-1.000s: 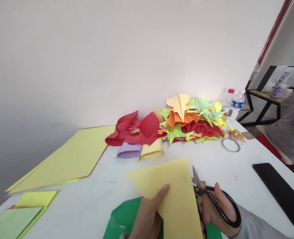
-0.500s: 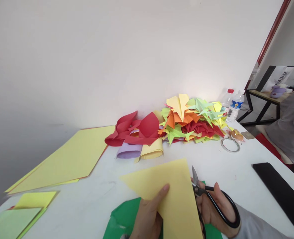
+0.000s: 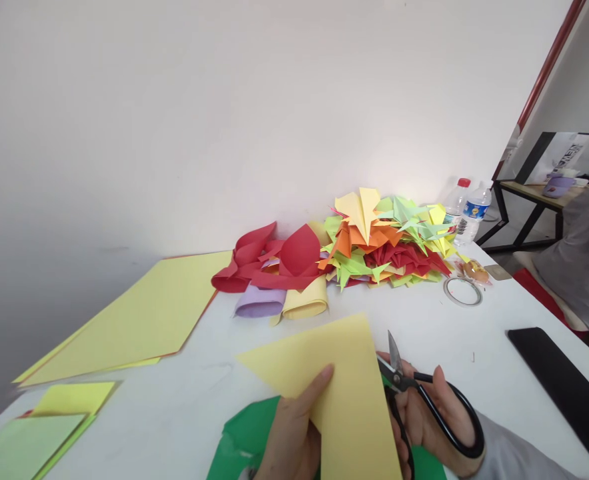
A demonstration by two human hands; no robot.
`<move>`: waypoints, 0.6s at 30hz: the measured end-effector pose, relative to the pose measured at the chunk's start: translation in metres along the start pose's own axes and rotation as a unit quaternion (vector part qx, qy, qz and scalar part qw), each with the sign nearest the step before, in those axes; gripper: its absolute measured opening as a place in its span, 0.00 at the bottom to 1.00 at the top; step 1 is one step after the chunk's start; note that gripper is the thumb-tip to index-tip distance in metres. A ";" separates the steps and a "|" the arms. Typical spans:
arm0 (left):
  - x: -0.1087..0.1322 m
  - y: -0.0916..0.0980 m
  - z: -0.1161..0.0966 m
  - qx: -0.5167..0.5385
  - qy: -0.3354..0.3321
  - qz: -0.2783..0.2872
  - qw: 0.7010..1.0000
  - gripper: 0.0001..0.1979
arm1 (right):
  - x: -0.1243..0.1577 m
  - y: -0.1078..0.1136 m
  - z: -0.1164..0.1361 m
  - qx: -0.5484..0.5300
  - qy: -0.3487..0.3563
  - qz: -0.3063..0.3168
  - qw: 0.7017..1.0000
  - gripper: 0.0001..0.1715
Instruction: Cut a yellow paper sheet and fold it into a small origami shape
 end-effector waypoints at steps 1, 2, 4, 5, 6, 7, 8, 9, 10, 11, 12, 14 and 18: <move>0.000 0.000 0.001 -0.008 0.002 0.004 1.000 0.25 | 0.000 -0.001 0.001 -0.002 0.004 0.001 1.000 0.52; -0.001 0.001 0.001 -0.017 0.001 0.004 1.000 0.25 | 0.000 -0.002 0.001 -0.005 0.007 0.001 1.000 0.51; -0.001 0.003 0.000 -0.022 -0.009 -0.003 1.000 0.25 | -0.001 -0.002 0.002 -0.009 0.008 0.004 1.000 0.50; -0.001 0.004 -0.001 -0.019 -0.016 -0.007 1.000 0.25 | -0.001 -0.002 0.001 -0.010 0.008 0.005 1.000 0.50; -0.001 0.004 -0.002 -0.015 -0.021 -0.009 1.000 0.25 | -0.001 -0.001 0.001 -0.009 0.007 0.005 1.000 0.50; -0.001 0.004 -0.003 -0.010 -0.025 -0.011 1.000 0.26 | -0.001 0.001 0.001 -0.007 0.006 0.003 1.000 0.50; -0.001 0.004 -0.003 -0.006 -0.030 -0.014 0.999 0.26 | -0.001 0.002 0.000 -0.005 0.008 0.001 1.000 0.50; -0.001 0.004 -0.004 -0.004 -0.037 -0.020 0.999 0.27 | -0.001 0.004 0.000 -0.004 0.012 -0.004 1.000 0.49; 0.000 0.004 -0.006 -0.002 -0.046 -0.028 0.999 0.27 | -0.001 0.005 0.000 0.000 0.017 -0.009 1.000 0.49; 0.000 0.004 -0.006 -0.002 -0.054 -0.035 0.998 0.28 | 0.000 0.006 0.000 0.005 0.019 -0.014 1.000 0.49; 0.000 0.003 -0.007 -0.002 -0.060 -0.040 0.997 0.28 | 0.000 0.007 0.000 0.011 0.021 -0.021 1.000 0.49; 0.001 0.002 -0.007 -0.005 -0.063 -0.038 0.997 0.29 | 0.000 0.006 -0.001 0.023 0.018 -0.035 0.999 0.49; 0.003 -0.002 -0.005 -0.004 -0.059 -0.018 0.998 0.30 | -0.001 0.001 -0.001 0.035 0.014 -0.049 0.998 0.49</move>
Point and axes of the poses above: each hand's wrist, its own x-axis away from the middle knuckle, its own y-axis out of the back of the hand, z = x × y, the point moved 6 cm from there along -x, towards the middle knuckle, and after that the axes turned 12 degrees about -x, right-handed, at the moved point
